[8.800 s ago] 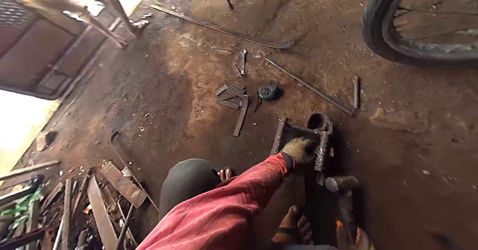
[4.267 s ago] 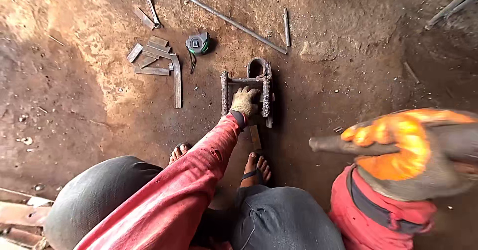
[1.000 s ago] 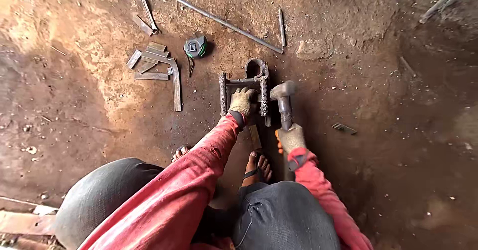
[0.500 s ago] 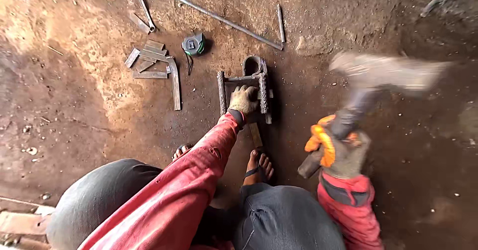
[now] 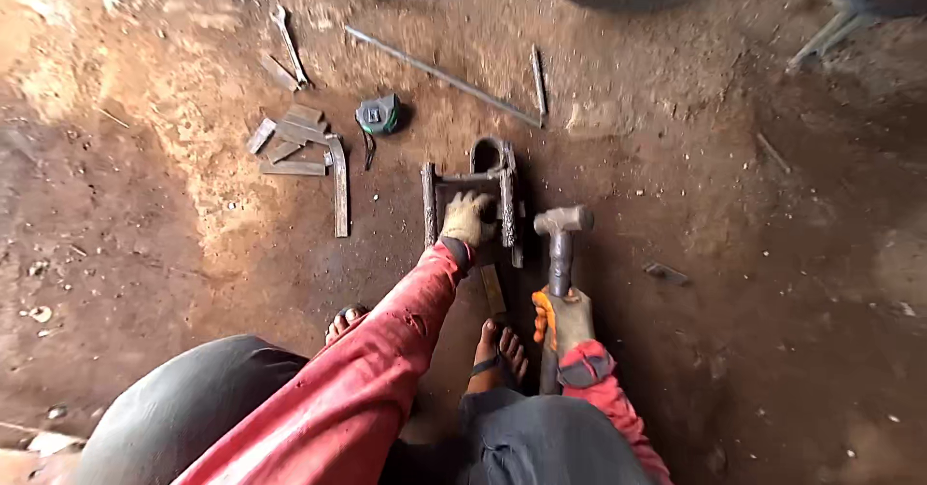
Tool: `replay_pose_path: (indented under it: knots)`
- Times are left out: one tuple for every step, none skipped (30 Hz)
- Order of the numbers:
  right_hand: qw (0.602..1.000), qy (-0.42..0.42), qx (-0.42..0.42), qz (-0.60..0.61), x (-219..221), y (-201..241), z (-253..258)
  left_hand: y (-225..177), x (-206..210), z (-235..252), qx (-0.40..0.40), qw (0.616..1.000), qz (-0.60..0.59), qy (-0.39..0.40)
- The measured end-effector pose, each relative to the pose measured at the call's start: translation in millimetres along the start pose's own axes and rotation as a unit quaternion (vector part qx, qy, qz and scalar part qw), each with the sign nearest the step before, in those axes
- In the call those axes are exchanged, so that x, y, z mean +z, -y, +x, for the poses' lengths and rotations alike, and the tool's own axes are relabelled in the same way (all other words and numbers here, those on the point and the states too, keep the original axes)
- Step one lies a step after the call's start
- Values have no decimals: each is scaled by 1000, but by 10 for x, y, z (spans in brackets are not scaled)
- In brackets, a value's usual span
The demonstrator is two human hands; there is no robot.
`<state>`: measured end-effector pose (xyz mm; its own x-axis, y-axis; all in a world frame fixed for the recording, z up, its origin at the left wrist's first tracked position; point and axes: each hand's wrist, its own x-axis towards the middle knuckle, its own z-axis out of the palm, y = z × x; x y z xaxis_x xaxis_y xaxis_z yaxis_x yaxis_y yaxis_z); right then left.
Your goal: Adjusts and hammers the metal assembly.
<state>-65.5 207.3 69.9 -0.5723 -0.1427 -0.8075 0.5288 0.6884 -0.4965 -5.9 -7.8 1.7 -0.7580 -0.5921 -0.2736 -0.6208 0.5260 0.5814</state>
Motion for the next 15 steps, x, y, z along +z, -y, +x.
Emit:
replay_pose_path:
  knots:
    - [1000,0,-6,28,-67,-48,-83,66,2,46,-7,1000,-3,19]
    - [999,-10,-11,51,-176,-123,-228,74,56,-80,-19,999,-6,47]
    - [996,-18,-48,76,-262,-49,-280,64,95,-118,-22,999,-4,47]
    - [987,-24,-118,108,-337,94,-283,57,52,12,-16,999,3,30]
    - [971,-26,-197,133,-449,187,-346,46,41,48,-14,1000,2,23]
    - [948,-22,-276,155,-580,270,-431,48,73,-14,-16,1000,2,22]
    - [917,-14,-359,176,-708,408,-494,50,85,-28,-17,1000,6,21]
    - [881,-4,-432,192,-837,571,-549,49,73,2,-18,1000,7,23]
    - [845,4,-491,210,-957,733,-610,46,73,2,-21,999,7,27]
    - [811,9,-537,230,-1048,898,-664,49,82,-5,-23,999,10,30]
    - [781,-1,-572,249,-1092,1060,-702,51,93,-10,-26,999,13,32]
    - [756,-16,-596,269,-1088,1192,-714,48,92,-13,-29,999,14,34]
    - [742,-32,-608,282,-1024,1272,-704,45,88,-8,-30,999,13,32]
    - [741,-49,-607,284,-901,1261,-671,43,93,-9,-31,999,13,32]
    - [765,-73,-582,264,-735,1124,-597,43,100,-3,-32,999,10,34]
